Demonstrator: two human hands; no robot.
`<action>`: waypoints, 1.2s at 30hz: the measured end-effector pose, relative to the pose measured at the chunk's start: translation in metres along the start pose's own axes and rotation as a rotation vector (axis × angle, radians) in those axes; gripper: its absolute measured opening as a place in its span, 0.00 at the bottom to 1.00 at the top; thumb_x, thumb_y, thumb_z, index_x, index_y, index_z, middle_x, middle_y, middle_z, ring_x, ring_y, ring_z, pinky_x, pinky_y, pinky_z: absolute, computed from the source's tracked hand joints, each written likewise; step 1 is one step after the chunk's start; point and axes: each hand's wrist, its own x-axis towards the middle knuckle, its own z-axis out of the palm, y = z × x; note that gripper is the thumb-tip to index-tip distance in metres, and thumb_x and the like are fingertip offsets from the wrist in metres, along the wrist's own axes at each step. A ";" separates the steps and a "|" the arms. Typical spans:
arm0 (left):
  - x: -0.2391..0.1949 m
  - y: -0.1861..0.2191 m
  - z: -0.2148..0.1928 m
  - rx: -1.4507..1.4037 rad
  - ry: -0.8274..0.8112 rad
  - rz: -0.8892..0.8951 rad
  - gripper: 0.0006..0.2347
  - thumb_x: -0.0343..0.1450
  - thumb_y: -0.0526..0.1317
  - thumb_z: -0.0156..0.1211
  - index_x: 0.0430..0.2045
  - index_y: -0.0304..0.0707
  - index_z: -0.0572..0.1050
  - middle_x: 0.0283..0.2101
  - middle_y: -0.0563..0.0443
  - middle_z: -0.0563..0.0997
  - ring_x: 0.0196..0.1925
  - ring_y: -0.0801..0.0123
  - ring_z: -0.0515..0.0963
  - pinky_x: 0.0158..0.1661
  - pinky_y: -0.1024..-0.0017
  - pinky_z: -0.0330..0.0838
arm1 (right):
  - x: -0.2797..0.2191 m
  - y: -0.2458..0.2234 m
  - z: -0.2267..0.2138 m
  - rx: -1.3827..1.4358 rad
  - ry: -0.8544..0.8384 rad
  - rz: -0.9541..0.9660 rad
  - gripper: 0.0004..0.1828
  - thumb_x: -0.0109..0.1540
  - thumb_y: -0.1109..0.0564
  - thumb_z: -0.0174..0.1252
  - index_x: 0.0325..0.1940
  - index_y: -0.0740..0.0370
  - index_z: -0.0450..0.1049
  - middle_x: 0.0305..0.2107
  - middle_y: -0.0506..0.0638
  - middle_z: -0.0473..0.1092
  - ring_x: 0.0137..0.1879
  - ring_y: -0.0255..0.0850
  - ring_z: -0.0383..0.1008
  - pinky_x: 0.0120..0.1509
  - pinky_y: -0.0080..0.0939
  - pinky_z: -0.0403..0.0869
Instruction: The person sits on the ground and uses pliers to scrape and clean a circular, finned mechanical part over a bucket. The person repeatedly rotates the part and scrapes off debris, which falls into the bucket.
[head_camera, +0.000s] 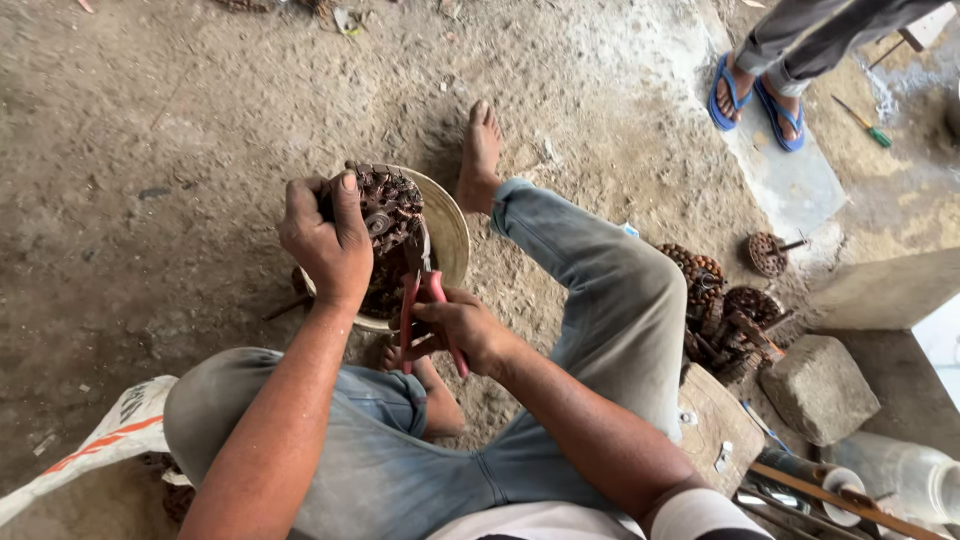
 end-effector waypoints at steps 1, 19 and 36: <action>-0.001 -0.002 0.002 0.014 -0.010 0.019 0.16 0.80 0.49 0.60 0.32 0.33 0.70 0.26 0.48 0.75 0.29 0.66 0.78 0.31 0.62 0.70 | -0.002 0.000 -0.001 -0.057 0.039 -0.028 0.18 0.66 0.58 0.52 0.60 0.66 0.68 0.40 0.56 0.73 0.43 0.45 0.78 0.44 0.48 0.80; -0.005 -0.068 -0.005 -1.367 -0.184 -1.043 0.18 0.76 0.55 0.51 0.30 0.40 0.78 0.27 0.52 0.81 0.25 0.64 0.81 0.33 0.66 0.79 | -0.030 -0.003 0.012 -0.445 -0.263 -0.226 0.23 0.65 0.61 0.52 0.65 0.55 0.63 0.44 0.48 0.73 0.48 0.38 0.77 0.52 0.44 0.80; 0.004 -0.050 -0.005 -0.834 -0.329 -1.041 0.29 0.64 0.63 0.63 0.43 0.34 0.77 0.38 0.43 0.83 0.36 0.67 0.86 0.37 0.67 0.86 | -0.025 -0.016 -0.006 -0.829 -0.184 -0.363 0.14 0.67 0.59 0.50 0.57 0.62 0.64 0.33 0.46 0.68 0.32 0.32 0.71 0.36 0.38 0.76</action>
